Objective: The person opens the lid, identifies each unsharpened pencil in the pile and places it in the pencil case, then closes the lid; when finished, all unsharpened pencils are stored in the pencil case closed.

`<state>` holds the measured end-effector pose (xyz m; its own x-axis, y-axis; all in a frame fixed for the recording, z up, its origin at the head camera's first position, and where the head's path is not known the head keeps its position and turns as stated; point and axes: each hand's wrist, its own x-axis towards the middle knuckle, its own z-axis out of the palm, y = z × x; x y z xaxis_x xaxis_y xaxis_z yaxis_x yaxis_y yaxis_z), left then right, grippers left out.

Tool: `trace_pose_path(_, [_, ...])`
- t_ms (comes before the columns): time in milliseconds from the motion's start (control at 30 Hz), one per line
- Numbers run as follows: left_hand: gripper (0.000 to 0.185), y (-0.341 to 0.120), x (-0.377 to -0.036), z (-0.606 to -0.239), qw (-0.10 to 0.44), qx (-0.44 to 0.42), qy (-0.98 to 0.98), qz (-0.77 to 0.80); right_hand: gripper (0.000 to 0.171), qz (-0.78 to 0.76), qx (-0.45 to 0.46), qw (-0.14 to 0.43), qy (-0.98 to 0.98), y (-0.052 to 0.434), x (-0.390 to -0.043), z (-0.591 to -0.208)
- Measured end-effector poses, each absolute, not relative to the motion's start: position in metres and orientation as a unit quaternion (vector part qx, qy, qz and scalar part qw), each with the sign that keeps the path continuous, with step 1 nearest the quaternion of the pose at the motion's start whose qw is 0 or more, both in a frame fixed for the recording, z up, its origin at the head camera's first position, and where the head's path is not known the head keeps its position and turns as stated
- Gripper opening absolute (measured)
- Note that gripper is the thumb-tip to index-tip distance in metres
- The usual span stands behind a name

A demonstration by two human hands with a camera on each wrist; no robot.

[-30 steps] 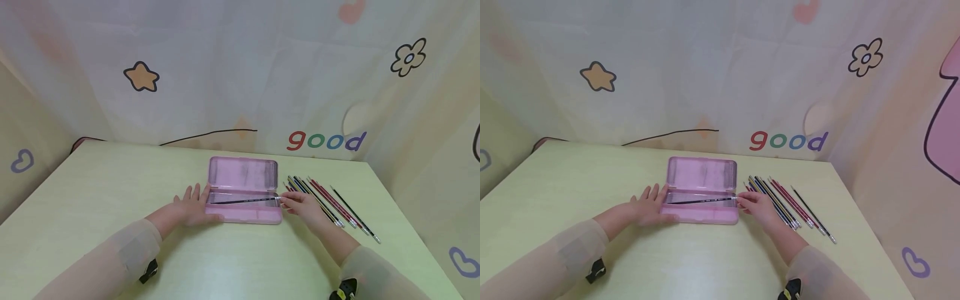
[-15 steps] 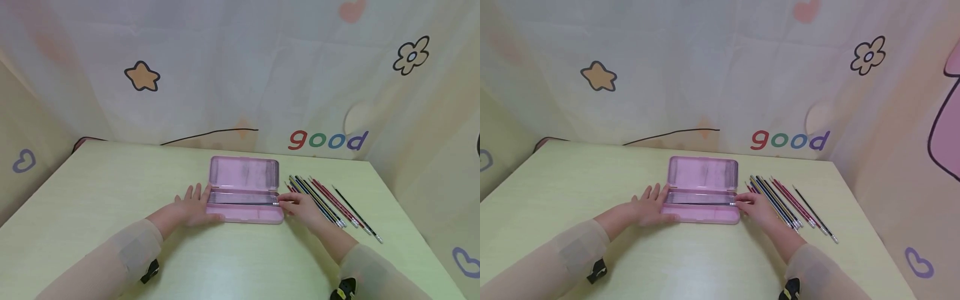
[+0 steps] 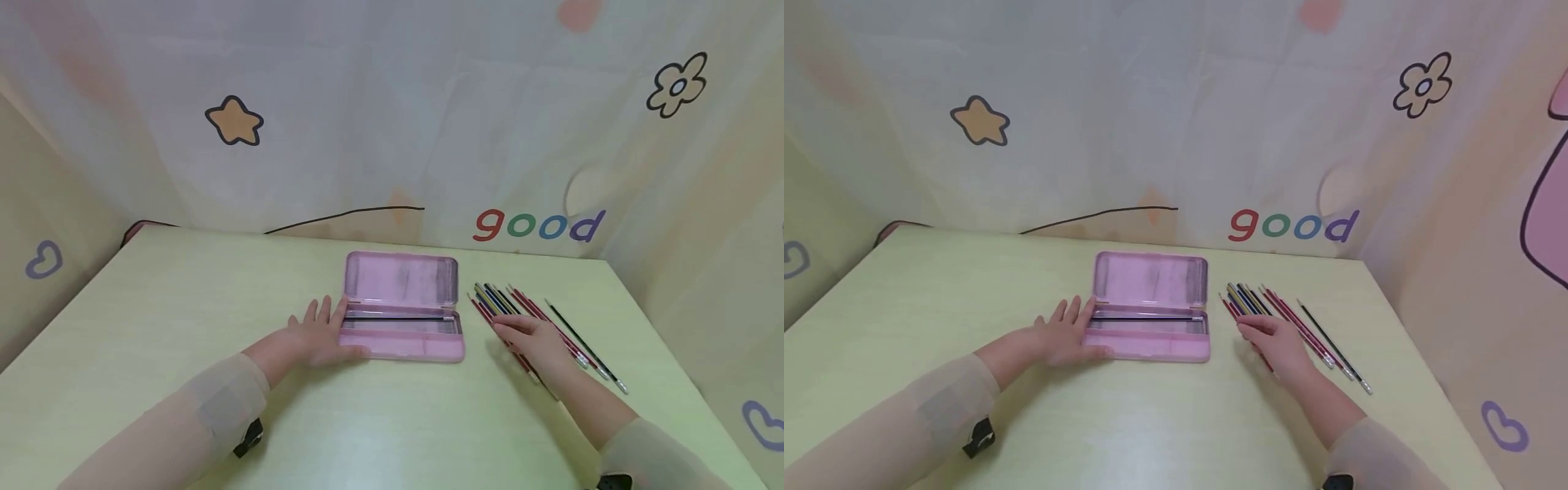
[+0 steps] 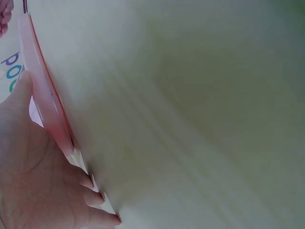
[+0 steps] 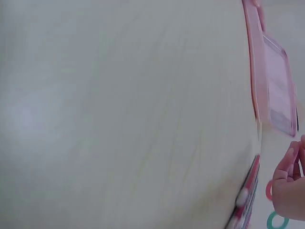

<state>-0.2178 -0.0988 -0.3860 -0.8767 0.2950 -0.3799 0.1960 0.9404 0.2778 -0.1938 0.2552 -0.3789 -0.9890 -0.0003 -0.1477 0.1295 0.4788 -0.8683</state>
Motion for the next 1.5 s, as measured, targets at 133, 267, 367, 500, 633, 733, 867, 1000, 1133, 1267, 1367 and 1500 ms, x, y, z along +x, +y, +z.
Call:
trace_pose_path(133, [0.108,-0.097,-0.218,-0.386,0.211,0.126,0.962,0.12,0.057,-0.521,0.048,0.055,0.851,0.286,-0.181,-0.376])
trace_pose_path(267, [0.112,-0.097,-0.219,-0.395,0.219,0.123,0.961,0.119,0.048,-0.554,0.057,0.042,0.83,0.313,-0.165,-0.379])
trace_pose_path(367, [0.117,-0.098,-0.221,-0.403,0.216,0.118,0.962,0.117,0.041,-0.565,0.063,0.034,0.822,0.327,-0.158,-0.384])
trace_pose_path(500, [0.118,-0.098,-0.222,-0.406,0.208,0.118,0.964,0.118,0.044,-0.546,0.09,0.041,0.832,0.339,-0.15,-0.388])
trace_pose_path(633, [0.115,-0.096,-0.219,-0.401,0.211,0.123,0.962,0.124,0.045,-0.528,0.13,0.053,0.838,0.346,-0.143,-0.391])
trace_pose_path(733, [0.114,-0.093,-0.216,-0.395,0.215,0.123,0.961,0.127,0.042,-0.528,0.149,0.05,0.835,0.35,-0.14,-0.394])
trace_pose_path(867, [0.111,-0.091,-0.214,-0.39,0.213,0.125,0.961,0.123,0.043,-0.511,0.143,0.035,0.847,0.351,-0.137,-0.401])
trace_pose_path(1000, [0.108,-0.09,-0.215,-0.386,0.207,0.131,0.963,0.116,0.048,-0.493,0.131,0.012,0.86,0.349,-0.135,-0.407])
trace_pose_path(1133, [0.109,-0.09,-0.217,-0.384,0.211,0.127,0.963,0.107,0.049,-0.479,0.13,-0.014,0.868,0.346,-0.134,-0.412])
trace_pose_path(1267, [0.11,-0.093,-0.219,-0.388,0.22,0.122,0.962,0.109,0.042,-0.444,0.115,-0.028,0.888,0.341,-0.135,-0.416])
trace_pose_path(1367, [0.11,-0.095,-0.219,-0.39,0.214,0.124,0.962,0.113,0.035,-0.414,0.099,-0.041,0.904,0.339,-0.137,-0.416])
trace_pose_path(1500, [0.109,-0.098,-0.22,-0.389,0.208,0.125,0.964,0.11,0.03,-0.382,0.082,-0.055,0.919,0.335,-0.141,-0.414])
